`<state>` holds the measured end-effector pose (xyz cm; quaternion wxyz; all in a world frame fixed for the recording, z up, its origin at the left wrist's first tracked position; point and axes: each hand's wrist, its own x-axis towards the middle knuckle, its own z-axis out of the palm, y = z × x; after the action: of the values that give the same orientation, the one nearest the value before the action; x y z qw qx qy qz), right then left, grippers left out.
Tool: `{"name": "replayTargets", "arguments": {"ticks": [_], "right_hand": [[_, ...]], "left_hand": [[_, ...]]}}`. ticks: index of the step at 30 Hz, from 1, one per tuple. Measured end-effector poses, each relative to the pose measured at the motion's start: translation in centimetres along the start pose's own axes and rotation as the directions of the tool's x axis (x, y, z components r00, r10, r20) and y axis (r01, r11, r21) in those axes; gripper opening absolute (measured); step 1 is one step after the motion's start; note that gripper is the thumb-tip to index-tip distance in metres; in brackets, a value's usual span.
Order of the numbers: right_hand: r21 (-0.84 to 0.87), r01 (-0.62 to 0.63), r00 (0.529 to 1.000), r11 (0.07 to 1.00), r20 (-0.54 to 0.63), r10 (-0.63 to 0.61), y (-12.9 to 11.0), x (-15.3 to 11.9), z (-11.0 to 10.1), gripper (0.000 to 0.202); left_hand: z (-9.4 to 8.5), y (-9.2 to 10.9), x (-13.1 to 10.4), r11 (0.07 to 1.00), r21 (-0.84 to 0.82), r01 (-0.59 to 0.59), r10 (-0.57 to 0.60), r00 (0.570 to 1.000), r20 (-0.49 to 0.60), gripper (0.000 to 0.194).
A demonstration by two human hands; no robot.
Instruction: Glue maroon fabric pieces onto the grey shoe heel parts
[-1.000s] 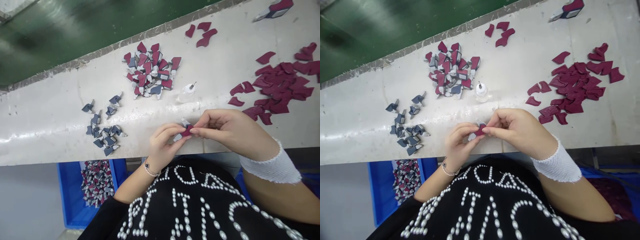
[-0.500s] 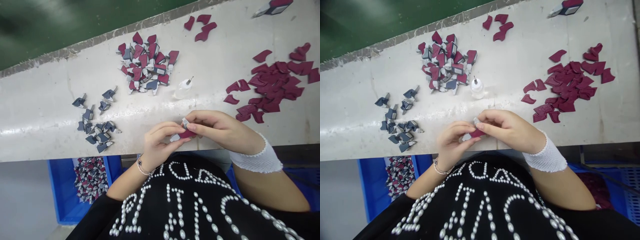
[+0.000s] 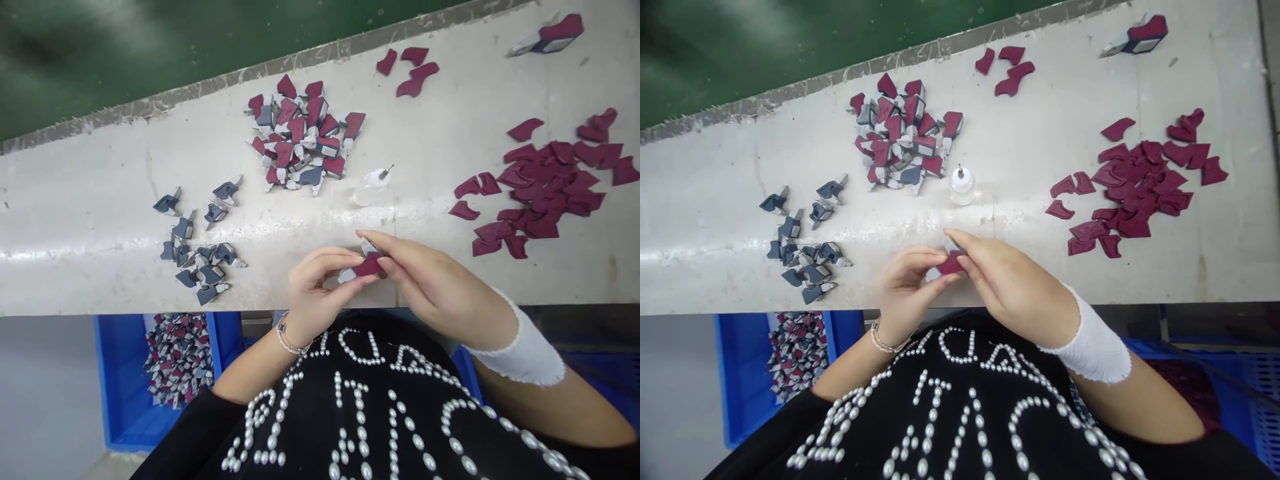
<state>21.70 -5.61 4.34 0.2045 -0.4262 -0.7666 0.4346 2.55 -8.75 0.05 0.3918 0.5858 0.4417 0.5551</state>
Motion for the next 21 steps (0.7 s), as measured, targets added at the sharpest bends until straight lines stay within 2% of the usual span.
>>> {"name": "replayTargets", "arguments": {"ticks": [3,5,7,9,12,15,17,19,20,21], "right_hand": [[-0.219,0.140,0.988,0.966,-0.035,-0.151,0.3,0.0,0.5,0.042],[-0.315,0.207,0.975,0.926,-0.013,-0.222,0.3,-0.1,0.3,0.041],[-0.330,0.261,0.963,0.907,0.022,-0.269,0.1,-0.3,-0.3,0.040],[-0.267,0.296,0.955,0.917,0.072,-0.288,-0.3,-0.6,-1.0,0.038],[-0.104,0.280,0.954,0.954,0.137,-0.265,-0.8,-1.2,-1.9,0.037],[0.076,0.216,0.945,0.973,0.233,-0.228,-1.7,-1.5,-2.4,0.036],[0.078,0.202,0.934,0.976,0.286,-0.216,-2.7,-1.7,-2.8,0.038],[-0.064,0.243,0.938,0.968,0.271,-0.217,-3.7,-1.7,-3.6,0.039],[-0.148,0.257,0.940,0.955,0.269,-0.211,-4.2,-1.6,-4.1,0.034],[-0.224,0.273,0.940,0.935,0.269,-0.210,-4.5,-1.4,-4.8,0.027]], "left_hand": [[-0.1,0.4,-0.2,0.992,0.084,0.090,-0.093,0.995,0.027,0.028],[-0.5,1.0,-0.1,0.976,0.153,0.158,-0.175,0.979,0.108,0.029],[-0.9,1.9,0.1,0.959,0.208,0.190,-0.235,0.947,0.218,0.022],[-1.3,2.8,0.3,0.950,0.208,0.232,-0.289,0.906,0.309,0.014],[-1.6,4.1,0.3,0.902,0.116,0.416,-0.428,0.830,0.358,0.021],[-1.1,5.4,-0.4,0.791,-0.030,0.611,-0.555,0.738,0.383,0.029],[-0.2,6.1,-1.1,0.714,-0.132,0.688,-0.601,0.699,0.388,0.039],[0.9,6.3,-1.2,0.704,-0.205,0.679,-0.603,0.725,0.332,0.050],[1.5,6.2,-0.8,0.728,-0.203,0.655,-0.599,0.752,0.277,0.051],[2.0,6.1,-0.2,0.775,-0.183,0.605,-0.550,0.788,0.277,0.047]]}}
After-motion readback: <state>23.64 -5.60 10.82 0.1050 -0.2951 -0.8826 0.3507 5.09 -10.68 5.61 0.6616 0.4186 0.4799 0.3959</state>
